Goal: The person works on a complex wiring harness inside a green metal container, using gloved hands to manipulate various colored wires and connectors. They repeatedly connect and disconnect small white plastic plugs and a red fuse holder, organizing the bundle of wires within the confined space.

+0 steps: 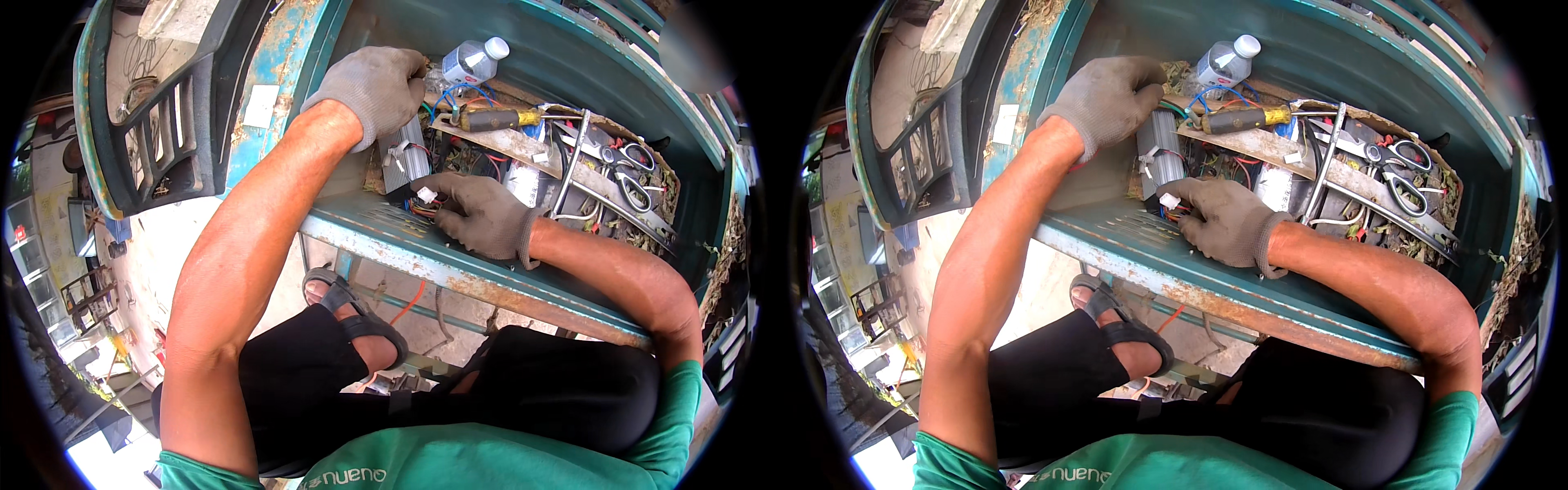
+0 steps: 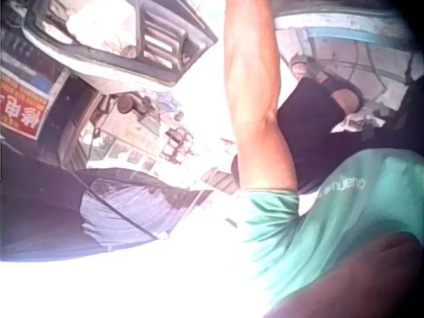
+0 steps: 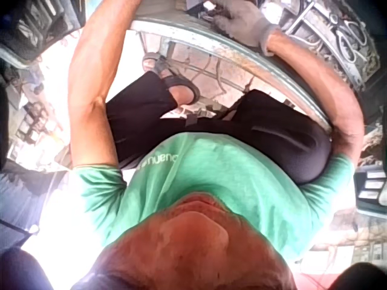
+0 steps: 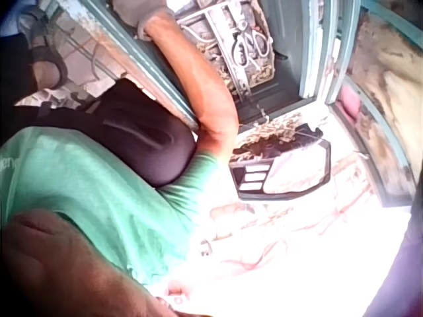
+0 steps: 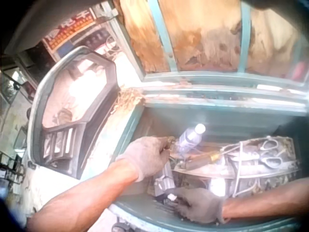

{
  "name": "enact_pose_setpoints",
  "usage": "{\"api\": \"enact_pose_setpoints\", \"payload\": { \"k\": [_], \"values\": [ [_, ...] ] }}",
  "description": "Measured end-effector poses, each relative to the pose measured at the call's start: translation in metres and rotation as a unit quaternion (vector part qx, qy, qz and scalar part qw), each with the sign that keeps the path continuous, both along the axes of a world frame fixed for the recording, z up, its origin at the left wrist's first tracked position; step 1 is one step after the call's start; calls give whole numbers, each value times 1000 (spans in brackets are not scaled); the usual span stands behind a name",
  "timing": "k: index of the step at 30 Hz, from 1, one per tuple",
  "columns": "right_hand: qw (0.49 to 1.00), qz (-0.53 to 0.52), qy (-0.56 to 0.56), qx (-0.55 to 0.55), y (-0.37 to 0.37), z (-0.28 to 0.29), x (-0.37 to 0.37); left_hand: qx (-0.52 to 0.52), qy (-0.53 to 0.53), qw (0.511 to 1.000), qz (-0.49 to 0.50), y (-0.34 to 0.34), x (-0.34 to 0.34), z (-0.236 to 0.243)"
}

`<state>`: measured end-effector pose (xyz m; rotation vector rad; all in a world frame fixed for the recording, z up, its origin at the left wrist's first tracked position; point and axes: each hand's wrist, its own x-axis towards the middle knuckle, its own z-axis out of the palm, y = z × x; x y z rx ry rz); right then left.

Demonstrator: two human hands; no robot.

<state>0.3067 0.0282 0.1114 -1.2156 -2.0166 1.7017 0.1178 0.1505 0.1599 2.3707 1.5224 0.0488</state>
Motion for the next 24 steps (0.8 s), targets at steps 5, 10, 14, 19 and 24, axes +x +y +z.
{"api": "enact_pose_setpoints", "payload": {
  "k": [5, 10, 14, 19, 24],
  "values": [
    [999, -35, -5, 37, -5, 2, 5, -18, 21, 1000, -7, 5, 3, 4],
    [996, 27, -60, 57, 6, 19, 11, -44, 30, 999, -6, 4, -1, 5],
    [981, 37, -103, 160, 10, 27, 24, -51, 42, 998, -15, 4, 0, 5],
    [999, -18, -16, -48, 15, 71, 50, -62, 46, 997, -30, 5, 1, 2],
    [993, -9, -22, -113, -21, 101, 73, -52, -64, 996, -38, -2, -4, 3]
  ]
}}
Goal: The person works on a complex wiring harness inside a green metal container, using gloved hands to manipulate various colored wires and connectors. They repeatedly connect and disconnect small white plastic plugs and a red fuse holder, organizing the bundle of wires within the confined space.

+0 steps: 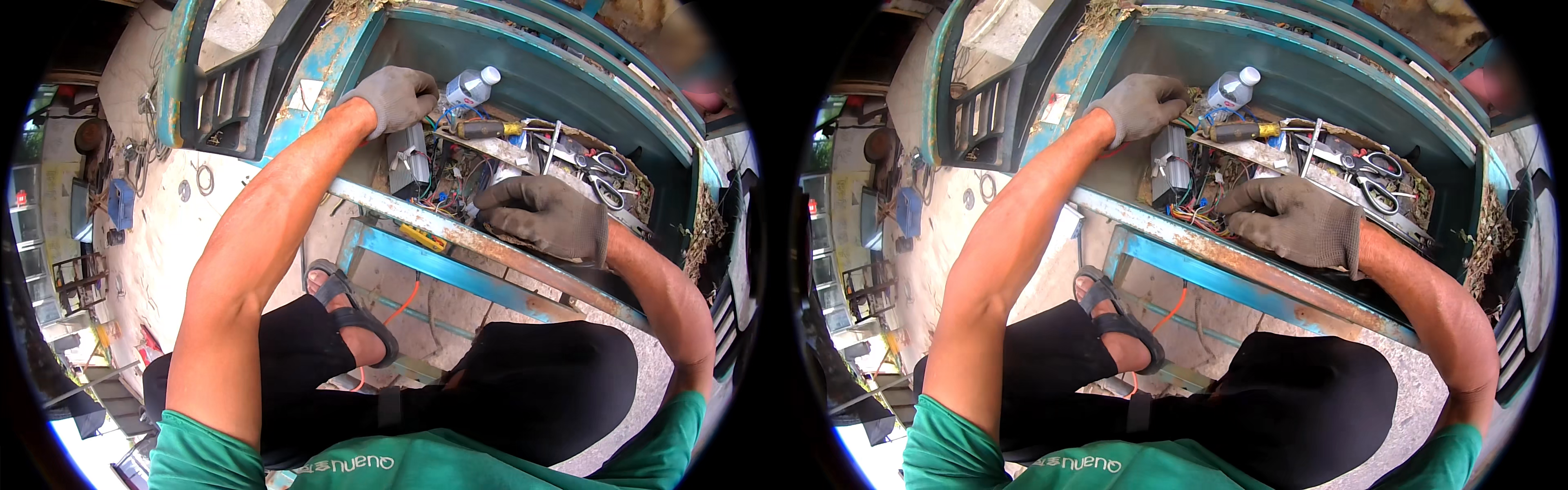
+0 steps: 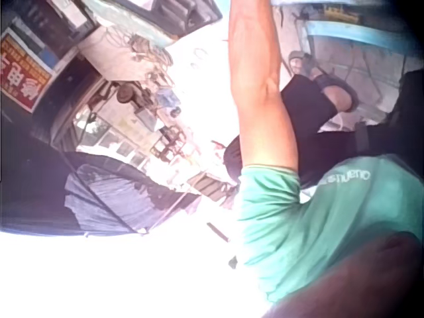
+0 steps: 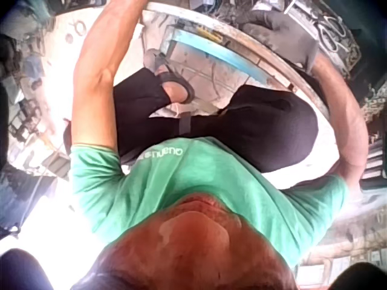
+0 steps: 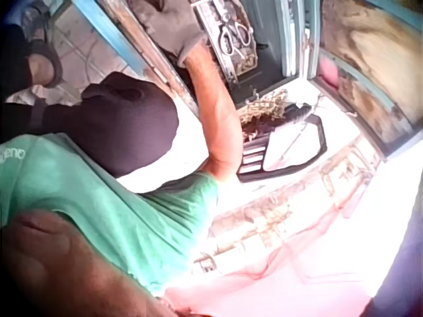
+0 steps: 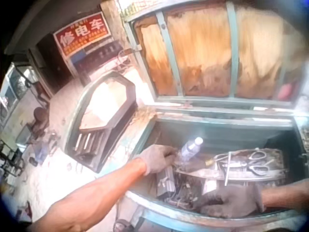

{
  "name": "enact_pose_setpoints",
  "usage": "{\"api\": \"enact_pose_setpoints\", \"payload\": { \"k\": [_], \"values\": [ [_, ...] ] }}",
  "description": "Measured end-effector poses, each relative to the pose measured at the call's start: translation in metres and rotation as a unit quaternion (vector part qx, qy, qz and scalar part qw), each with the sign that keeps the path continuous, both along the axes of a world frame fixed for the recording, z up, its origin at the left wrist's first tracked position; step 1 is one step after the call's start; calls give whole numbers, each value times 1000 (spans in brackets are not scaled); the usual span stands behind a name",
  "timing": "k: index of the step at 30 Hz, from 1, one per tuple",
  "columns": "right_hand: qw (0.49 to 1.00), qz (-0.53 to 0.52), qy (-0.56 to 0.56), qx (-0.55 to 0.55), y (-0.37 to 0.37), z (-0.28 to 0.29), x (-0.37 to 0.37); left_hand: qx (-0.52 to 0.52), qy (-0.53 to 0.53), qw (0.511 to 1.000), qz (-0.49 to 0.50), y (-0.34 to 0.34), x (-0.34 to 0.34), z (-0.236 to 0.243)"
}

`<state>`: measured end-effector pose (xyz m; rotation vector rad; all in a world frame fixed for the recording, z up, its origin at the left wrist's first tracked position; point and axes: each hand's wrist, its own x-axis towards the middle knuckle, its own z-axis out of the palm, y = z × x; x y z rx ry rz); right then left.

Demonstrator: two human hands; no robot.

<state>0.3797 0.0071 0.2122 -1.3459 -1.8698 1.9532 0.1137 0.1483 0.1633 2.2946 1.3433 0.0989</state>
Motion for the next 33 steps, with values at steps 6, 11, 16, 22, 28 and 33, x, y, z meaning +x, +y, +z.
{"api": "enact_pose_setpoints", "payload": {
  "k": [6, 11, 16, 22, 28, 33],
  "values": [
    [996, 0, 77, -35, -21, -28, 13, -157, -164, 968, 104, -35, -9, 41],
    [998, -18, 56, -31, -20, -34, 7, -79, -123, 979, 139, -97, -20, 64],
    [994, -25, 101, -45, -25, -29, 5, 12, 30, 982, 185, -130, 10, 79],
    [992, 3, 121, 39, -23, -60, 16, -16, 83, 973, 216, -133, 18, 83],
    [991, -20, 127, -22, -25, -49, 15, -26, 72, 972, 223, -132, 22, 89],
    [989, -9, 144, 20, -24, -52, 19, -35, 81, 973, 213, -128, 18, 87]
  ]
}}
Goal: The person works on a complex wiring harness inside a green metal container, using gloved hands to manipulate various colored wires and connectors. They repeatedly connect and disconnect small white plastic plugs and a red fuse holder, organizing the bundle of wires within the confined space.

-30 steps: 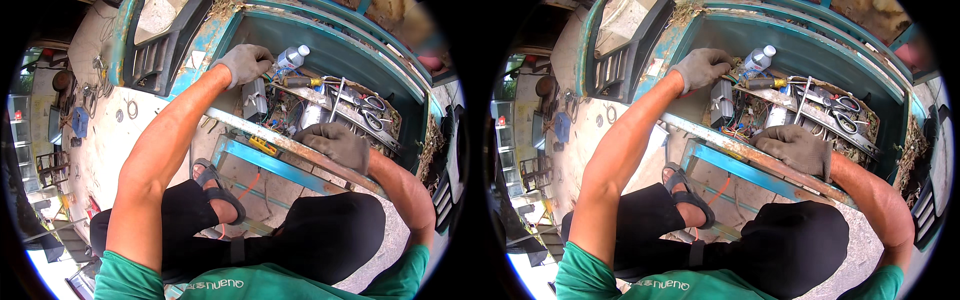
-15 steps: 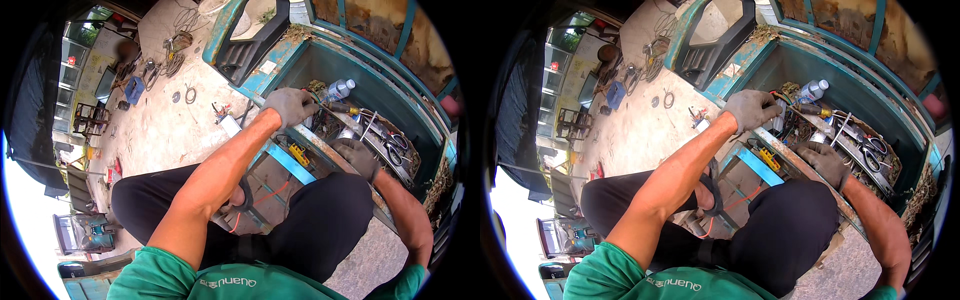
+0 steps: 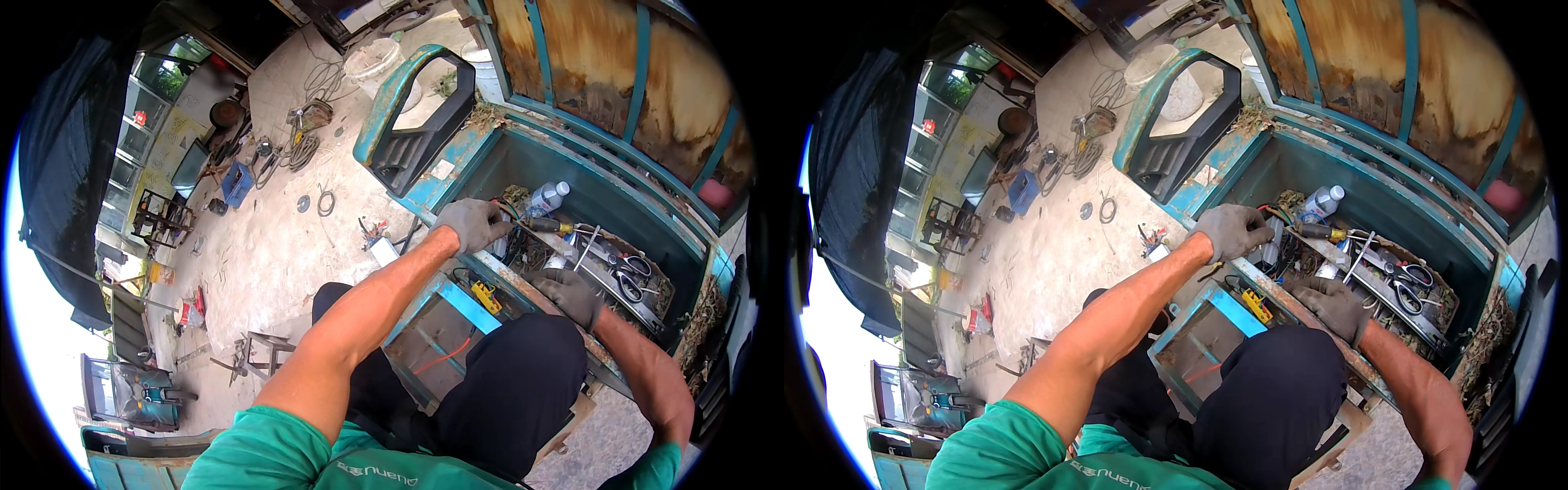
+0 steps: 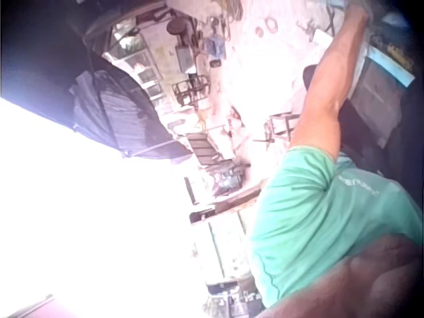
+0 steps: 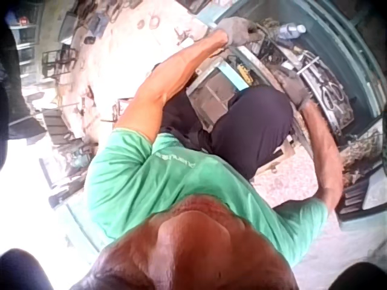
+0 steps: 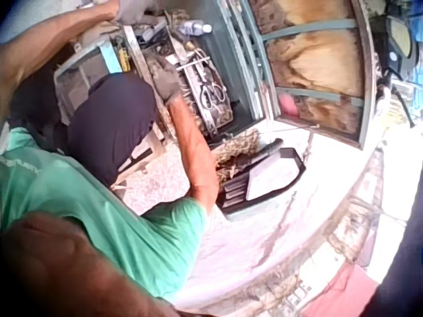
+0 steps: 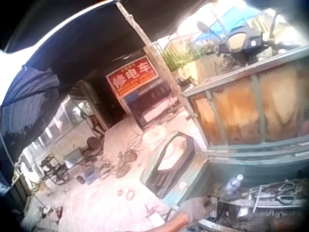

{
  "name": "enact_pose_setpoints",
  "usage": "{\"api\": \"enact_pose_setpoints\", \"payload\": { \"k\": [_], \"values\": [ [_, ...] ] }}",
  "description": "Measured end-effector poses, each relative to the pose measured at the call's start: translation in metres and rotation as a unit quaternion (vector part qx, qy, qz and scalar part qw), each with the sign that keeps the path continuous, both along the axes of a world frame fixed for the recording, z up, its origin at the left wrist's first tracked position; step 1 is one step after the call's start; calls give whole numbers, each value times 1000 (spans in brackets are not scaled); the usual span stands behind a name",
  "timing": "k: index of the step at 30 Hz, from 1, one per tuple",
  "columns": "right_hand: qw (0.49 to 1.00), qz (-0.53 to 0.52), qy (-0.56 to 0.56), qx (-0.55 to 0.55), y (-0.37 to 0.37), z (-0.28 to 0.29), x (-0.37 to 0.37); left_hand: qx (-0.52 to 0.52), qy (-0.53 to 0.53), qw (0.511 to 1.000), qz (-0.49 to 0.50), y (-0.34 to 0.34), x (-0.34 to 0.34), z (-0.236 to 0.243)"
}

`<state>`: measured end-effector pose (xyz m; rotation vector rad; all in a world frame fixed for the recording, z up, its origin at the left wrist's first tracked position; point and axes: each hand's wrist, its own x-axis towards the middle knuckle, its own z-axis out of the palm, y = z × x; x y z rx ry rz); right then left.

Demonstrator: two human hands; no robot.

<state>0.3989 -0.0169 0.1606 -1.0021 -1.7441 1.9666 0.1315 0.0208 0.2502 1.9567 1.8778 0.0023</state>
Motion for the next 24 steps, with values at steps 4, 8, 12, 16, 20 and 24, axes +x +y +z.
{"api": "enact_pose_setpoints", "payload": {
  "k": [4, 8, 12, 16, 20, 24],
  "values": [
    [994, 3, -110, 2, -9, 45, 0, 11, -22, 999, -42, 2, -11, -5],
    [980, -83, -174, -42, -33, 85, 6, -30, -12, 998, -49, 5, -20, -12],
    [932, -187, -311, 8, -75, 82, 66, -17, -97, 985, -140, 5, -24, 7],
    [781, -22, -547, 301, -110, 31, 121, 62, -277, 952, -109, 2, -45, -18],
    [730, 16, -614, 300, -114, -6, 197, 99, -341, 927, -121, 5, -54, -31],
    [718, 24, -649, 249, -100, 19, 159, 76, -370, 917, -132, 6, -63, -28]
  ]
}}
